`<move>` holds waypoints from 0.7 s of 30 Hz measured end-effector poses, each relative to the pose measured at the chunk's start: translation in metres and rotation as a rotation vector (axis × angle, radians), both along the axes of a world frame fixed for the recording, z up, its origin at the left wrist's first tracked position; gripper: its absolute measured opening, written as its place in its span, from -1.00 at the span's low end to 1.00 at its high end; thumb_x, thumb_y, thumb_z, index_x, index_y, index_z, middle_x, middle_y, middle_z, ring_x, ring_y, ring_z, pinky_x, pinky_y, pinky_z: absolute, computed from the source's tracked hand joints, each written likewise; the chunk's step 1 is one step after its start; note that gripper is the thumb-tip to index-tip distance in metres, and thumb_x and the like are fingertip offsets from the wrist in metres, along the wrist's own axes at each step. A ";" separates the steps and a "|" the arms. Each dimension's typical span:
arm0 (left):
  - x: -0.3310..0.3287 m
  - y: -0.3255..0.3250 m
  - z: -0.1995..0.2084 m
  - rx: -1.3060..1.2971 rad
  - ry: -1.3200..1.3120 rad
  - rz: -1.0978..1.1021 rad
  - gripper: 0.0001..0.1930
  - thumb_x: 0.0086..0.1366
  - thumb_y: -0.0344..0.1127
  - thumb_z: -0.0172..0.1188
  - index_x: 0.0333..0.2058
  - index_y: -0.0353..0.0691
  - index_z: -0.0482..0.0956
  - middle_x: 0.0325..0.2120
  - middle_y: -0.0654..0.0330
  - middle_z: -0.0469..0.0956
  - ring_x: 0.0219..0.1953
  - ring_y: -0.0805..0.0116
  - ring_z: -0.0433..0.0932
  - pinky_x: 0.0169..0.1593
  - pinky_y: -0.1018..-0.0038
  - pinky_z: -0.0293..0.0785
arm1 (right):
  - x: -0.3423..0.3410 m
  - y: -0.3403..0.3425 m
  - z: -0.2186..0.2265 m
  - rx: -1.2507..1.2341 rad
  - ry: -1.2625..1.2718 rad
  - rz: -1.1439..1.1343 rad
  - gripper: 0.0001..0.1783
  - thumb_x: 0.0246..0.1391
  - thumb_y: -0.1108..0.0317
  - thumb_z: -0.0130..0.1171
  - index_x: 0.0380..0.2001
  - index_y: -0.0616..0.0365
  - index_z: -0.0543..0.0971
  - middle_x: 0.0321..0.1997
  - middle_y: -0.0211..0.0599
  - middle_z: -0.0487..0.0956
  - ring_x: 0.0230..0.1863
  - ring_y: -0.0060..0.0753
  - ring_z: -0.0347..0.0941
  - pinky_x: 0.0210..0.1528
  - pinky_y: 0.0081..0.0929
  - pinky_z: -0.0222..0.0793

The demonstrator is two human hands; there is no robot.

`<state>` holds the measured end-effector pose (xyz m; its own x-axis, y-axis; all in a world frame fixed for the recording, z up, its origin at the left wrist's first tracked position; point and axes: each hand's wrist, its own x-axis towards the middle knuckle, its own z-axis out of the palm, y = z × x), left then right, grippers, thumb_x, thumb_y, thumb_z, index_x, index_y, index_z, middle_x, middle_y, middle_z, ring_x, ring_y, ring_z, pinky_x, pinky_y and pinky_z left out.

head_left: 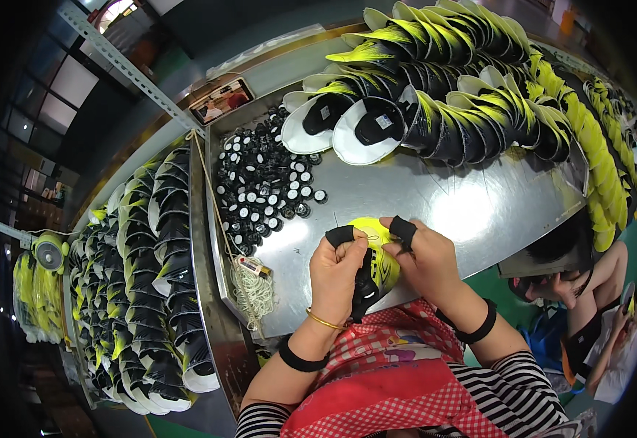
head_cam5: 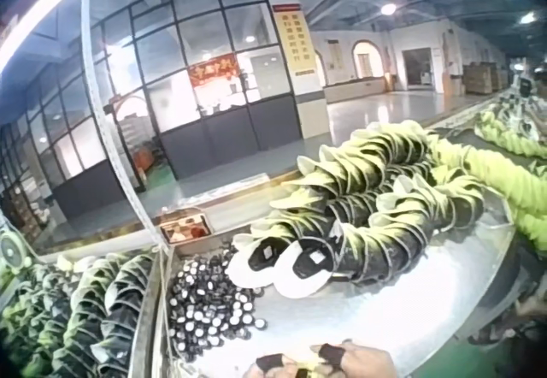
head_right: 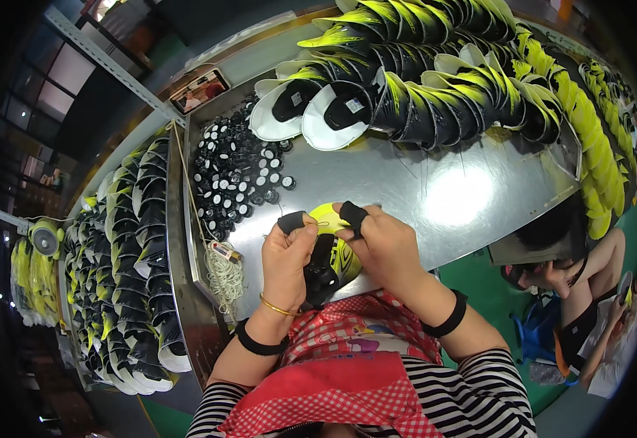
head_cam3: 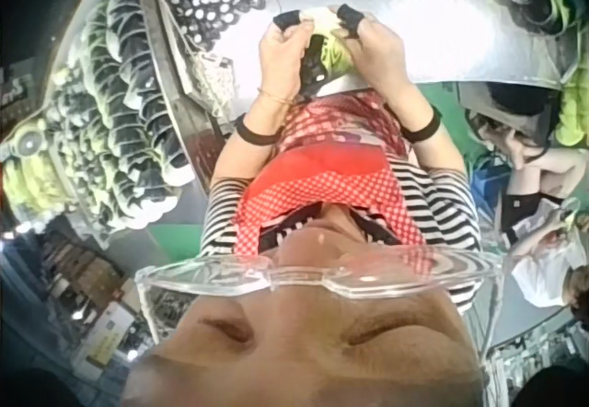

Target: Trimming and inspecting shoe upper components at a manufacturing workstation.

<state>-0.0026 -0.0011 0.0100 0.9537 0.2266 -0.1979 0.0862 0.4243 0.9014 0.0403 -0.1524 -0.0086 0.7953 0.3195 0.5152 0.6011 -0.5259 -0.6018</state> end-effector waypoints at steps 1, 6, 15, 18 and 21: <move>-0.001 0.000 0.000 0.005 0.001 -0.018 -0.92 0.21 -0.45 0.14 -0.30 -0.25 0.48 -0.63 0.44 0.40 -0.61 0.74 0.29 -0.55 0.78 0.22 | -0.001 0.000 -0.002 -0.001 0.001 -0.002 -0.71 -0.12 0.37 0.30 -0.27 0.15 0.52 -0.44 -0.23 0.54 -0.49 -0.23 0.50 -0.48 -0.48 0.40; 0.003 0.000 0.005 0.005 0.082 0.018 -0.93 0.20 -0.42 0.15 -0.32 -0.20 0.49 -0.65 0.48 0.35 -0.65 0.77 0.20 -0.60 0.77 0.07 | 0.000 -0.009 0.010 0.658 1.078 0.117 -0.59 -0.02 0.40 0.19 -0.06 0.21 0.42 -0.46 -0.38 0.54 -0.62 -0.66 0.32 -0.59 -0.71 0.22; 0.005 0.009 0.001 -0.011 0.091 0.013 -0.94 0.20 -0.38 0.16 -0.34 -0.18 0.50 -0.67 0.50 0.31 -0.68 0.78 0.13 -0.62 0.76 -0.04 | -0.026 -0.026 0.024 0.660 1.801 0.754 -0.67 0.01 0.34 0.17 -0.14 0.23 0.45 -0.35 -0.26 0.57 -0.70 -0.80 0.20 -0.68 -0.83 0.07; 0.006 0.008 0.004 -0.018 0.110 -0.012 -0.94 0.22 -0.37 0.16 -0.35 -0.19 0.49 -0.67 0.50 0.31 -0.67 0.78 0.13 -0.61 0.76 -0.03 | -0.037 -0.020 0.035 0.389 1.958 1.059 -0.66 0.02 0.34 0.17 -0.14 0.26 0.44 -0.38 -0.27 0.56 -0.72 -0.81 0.18 -0.69 -0.83 0.06; 0.006 0.009 0.003 -0.015 0.120 -0.021 -0.94 0.22 -0.36 0.15 -0.37 -0.19 0.49 -0.69 0.51 0.29 -0.68 0.78 0.11 -0.62 0.76 -0.05 | -0.049 -0.013 0.023 0.639 2.047 0.910 -0.67 0.02 0.33 0.17 -0.14 0.21 0.43 -0.37 -0.34 0.54 -0.69 -0.80 0.20 -0.63 -0.82 0.12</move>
